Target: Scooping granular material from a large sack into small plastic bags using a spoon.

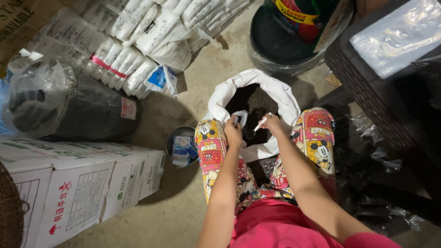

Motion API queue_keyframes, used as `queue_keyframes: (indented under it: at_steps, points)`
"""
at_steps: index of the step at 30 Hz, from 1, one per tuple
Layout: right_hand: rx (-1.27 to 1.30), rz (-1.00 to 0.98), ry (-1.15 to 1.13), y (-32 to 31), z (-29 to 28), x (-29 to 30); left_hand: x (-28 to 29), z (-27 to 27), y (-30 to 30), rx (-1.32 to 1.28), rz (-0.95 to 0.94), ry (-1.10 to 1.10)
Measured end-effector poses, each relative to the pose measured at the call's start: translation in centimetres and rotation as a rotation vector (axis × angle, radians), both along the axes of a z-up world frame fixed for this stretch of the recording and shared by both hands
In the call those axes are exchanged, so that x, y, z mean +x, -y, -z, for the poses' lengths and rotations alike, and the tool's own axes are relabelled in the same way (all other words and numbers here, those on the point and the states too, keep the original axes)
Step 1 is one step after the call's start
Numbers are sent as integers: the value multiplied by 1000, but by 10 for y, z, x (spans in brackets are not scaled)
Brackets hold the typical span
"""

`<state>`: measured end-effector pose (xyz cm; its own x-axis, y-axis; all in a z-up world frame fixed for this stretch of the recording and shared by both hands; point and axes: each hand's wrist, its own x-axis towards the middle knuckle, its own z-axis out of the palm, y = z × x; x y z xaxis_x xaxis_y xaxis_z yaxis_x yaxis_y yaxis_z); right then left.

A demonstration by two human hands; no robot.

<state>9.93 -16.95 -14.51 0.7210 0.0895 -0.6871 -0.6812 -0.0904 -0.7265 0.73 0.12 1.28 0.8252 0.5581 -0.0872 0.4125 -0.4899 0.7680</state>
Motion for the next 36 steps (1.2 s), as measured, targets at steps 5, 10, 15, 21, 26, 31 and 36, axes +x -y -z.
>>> queue_keyframes:
  at_steps: [5, 10, 15, 21, 26, 31, 36]
  points:
    - [184, 115, 140, 6, -60, 2, 5, 22, 0, -12, 23, -14]
    - [290, 184, 237, 6, -84, 0, -4, 36, 4, -41, 189, -44]
    - [339, 236, 275, 5, -81, 0, -2, 46, 10, -11, 296, -83]
    - [378, 231, 283, 3, -91, -5, -5, 24, 12, -74, 318, -28]
    - [383, 338, 344, 2, -107, -4, -3, 40, 9, -83, 289, -28]
    - [210, 371, 519, 5, -107, 2, -3, 43, 6, -60, 266, -64]
    - [-72, 214, 643, -5, -107, -10, -5, 41, 6, -40, 271, -78]
